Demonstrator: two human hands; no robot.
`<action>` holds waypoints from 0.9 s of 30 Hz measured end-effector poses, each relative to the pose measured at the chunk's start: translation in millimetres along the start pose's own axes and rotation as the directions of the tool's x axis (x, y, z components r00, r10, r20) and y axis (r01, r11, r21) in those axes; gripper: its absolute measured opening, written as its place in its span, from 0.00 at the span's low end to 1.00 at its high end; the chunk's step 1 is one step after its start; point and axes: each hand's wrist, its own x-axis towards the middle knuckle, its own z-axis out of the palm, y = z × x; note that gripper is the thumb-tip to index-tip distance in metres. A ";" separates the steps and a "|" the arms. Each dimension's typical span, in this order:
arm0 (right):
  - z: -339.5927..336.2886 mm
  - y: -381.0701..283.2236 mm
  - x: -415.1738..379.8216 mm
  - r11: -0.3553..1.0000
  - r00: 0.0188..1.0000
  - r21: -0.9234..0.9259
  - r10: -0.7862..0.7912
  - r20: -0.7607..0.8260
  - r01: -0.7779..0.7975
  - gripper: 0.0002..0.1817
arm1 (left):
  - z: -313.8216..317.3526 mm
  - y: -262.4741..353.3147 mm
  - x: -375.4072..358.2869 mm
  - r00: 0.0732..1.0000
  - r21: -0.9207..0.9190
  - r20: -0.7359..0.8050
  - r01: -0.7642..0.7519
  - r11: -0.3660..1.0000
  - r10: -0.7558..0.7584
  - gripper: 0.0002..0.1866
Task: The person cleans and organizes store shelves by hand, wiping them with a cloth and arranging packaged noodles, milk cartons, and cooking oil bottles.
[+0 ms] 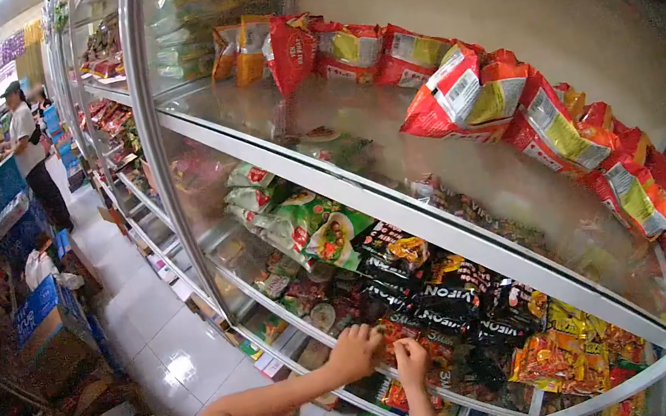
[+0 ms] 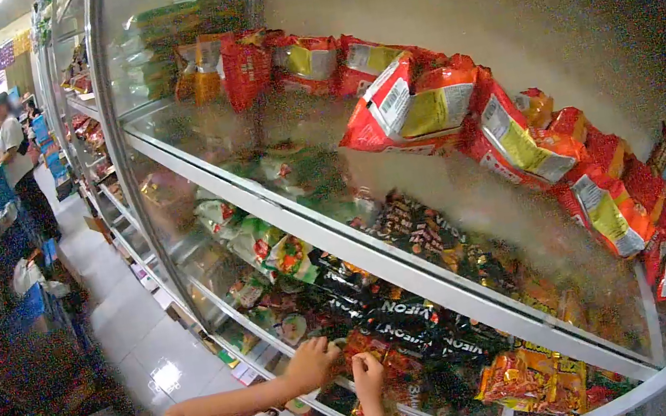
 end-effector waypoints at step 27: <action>-1.1 8.2 8.3 0.941 0.998 0.337 -0.022 -0.058 0.040 0.13 | 17.5 35.4 15.0 0.969 0.081 -0.104 0.232 0.969 -0.223 0.12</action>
